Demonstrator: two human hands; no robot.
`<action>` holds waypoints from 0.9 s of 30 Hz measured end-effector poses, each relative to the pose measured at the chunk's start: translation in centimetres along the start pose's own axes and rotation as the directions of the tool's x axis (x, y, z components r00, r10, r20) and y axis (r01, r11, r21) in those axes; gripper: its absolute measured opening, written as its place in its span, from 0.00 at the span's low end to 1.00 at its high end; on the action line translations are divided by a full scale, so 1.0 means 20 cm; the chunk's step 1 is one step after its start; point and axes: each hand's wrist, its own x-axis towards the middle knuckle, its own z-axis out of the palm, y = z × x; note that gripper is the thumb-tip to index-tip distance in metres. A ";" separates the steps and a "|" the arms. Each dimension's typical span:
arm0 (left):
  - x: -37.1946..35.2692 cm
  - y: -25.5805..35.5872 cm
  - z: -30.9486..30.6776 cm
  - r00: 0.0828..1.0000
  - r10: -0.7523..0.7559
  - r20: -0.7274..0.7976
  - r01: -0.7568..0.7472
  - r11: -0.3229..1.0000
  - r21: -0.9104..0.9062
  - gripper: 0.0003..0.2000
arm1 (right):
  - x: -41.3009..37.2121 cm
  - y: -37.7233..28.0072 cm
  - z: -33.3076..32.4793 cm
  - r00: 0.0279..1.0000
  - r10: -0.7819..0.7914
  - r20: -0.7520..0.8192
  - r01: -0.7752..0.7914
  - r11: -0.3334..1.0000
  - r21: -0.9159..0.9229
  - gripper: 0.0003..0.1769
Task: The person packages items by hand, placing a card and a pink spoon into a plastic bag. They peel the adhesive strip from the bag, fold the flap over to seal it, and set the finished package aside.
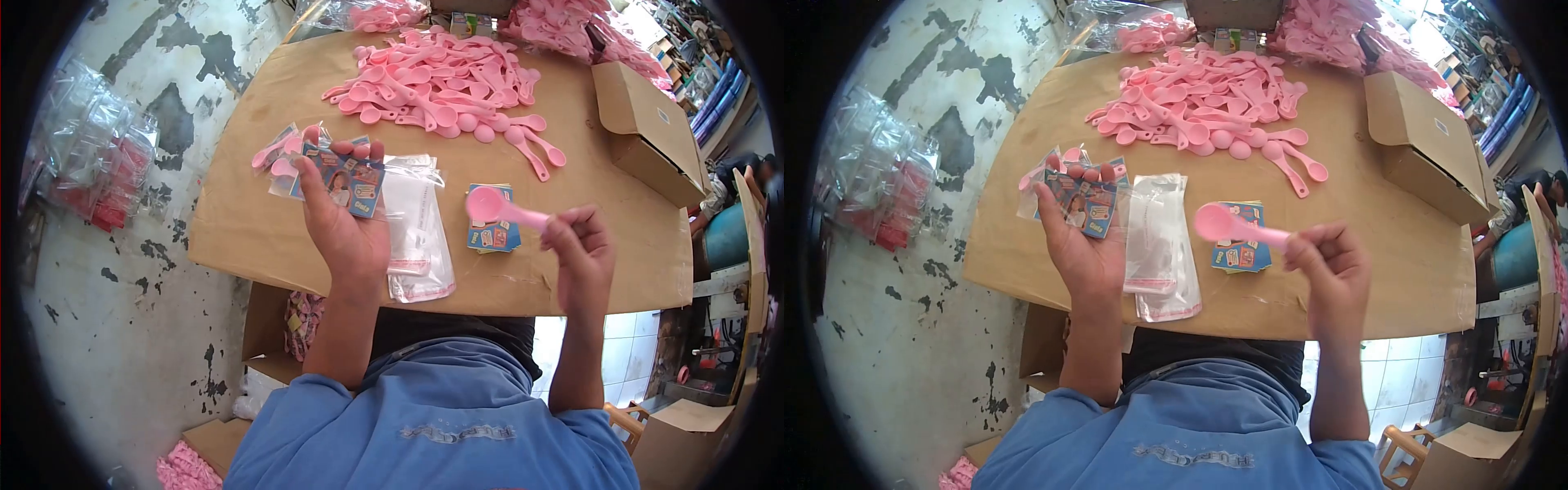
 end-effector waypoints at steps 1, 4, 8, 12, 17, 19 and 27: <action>0.00 -0.02 0.00 1.000 -0.003 0.008 0.003 1.000 -0.005 0.24 | -0.03 0.02 0.05 0.998 0.064 0.001 -0.064 0.997 0.046 0.07; -0.04 -0.06 0.01 0.999 -0.046 0.028 0.045 0.999 0.029 0.26 | -0.04 0.08 0.17 0.992 0.106 0.062 -0.111 0.990 0.087 0.07; -0.11 -0.09 0.03 0.988 -0.149 0.050 0.148 0.989 0.025 0.28 | -0.02 0.08 0.29 0.954 0.185 0.237 -0.224 0.963 0.150 0.06; -0.13 -0.09 0.02 0.962 -0.268 0.057 0.267 0.964 0.012 0.29 | -0.01 0.09 0.35 0.919 0.157 0.362 -0.217 0.967 0.132 0.12; -0.18 -0.11 0.04 0.888 -0.437 0.141 0.449 0.891 -0.066 0.24 | 0.01 0.18 0.41 0.959 -0.082 0.271 0.124 0.982 -0.141 0.20; -0.17 -0.11 0.04 0.871 -0.470 0.145 0.482 0.874 -0.062 0.23 | 0.01 0.17 0.41 0.969 -0.086 0.230 0.131 0.973 -0.191 0.27; -0.03 -0.05 0.00 0.863 -0.504 0.040 0.505 0.859 -0.088 0.20 | 0.10 0.04 0.23 0.633 -0.514 0.578 0.713 0.678 -0.179 0.08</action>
